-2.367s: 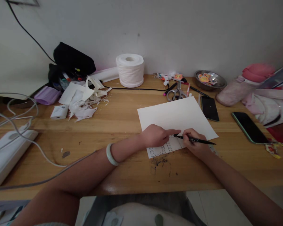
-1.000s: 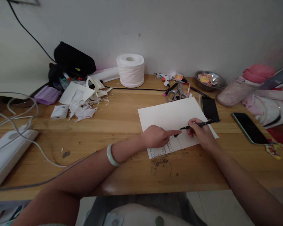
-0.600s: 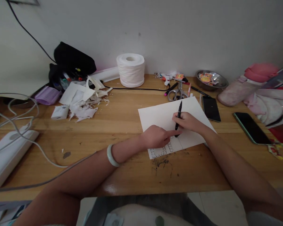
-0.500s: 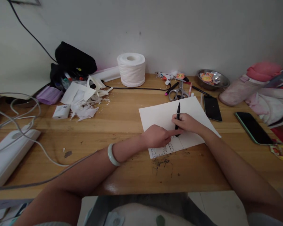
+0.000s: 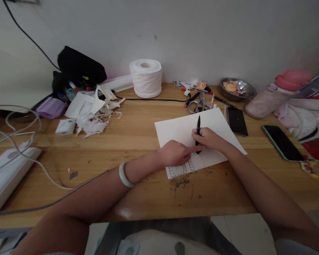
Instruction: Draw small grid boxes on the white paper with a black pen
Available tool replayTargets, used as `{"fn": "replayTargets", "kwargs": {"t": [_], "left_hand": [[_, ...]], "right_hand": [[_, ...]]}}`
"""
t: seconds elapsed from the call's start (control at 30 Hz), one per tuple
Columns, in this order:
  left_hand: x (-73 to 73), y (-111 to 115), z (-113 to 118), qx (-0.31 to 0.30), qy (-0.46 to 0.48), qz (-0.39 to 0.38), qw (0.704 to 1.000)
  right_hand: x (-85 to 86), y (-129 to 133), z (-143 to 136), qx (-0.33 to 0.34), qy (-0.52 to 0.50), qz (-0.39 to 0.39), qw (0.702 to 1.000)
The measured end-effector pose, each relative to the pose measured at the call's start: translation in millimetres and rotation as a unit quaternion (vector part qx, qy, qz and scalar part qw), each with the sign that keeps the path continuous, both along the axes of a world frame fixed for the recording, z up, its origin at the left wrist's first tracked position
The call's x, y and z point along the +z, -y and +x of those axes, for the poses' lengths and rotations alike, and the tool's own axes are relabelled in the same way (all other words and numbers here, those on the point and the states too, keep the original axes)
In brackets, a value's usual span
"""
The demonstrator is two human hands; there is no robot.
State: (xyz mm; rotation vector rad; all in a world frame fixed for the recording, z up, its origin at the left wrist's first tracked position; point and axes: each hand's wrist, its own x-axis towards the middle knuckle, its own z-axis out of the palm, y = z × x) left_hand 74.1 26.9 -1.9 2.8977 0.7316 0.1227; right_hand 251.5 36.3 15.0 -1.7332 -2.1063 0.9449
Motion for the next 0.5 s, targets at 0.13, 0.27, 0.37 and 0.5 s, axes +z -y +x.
{"fn": "replayTargets", "kwargs": {"t": [0.13,0.27,0.37,0.5], "left_hand": [[-0.6,0,0,0.002,0.002,0.003,1.000],[-1.5,0,0,0.002,0.012,0.004,1.000],[-1.2,0,0,0.005,0.009,0.003,1.000],[-1.6,0,0,0.008,0.011,0.004,1.000]], "right_hand": [[2.0,1,0,-0.015,0.008,0.006,1.000],[3.5,3,-2,-0.010,0.020,0.011,1.000],[2.1,3,0,-0.011,0.013,0.010,1.000],[4.1,4,14,-0.053,-0.051,0.056,0.996]]}}
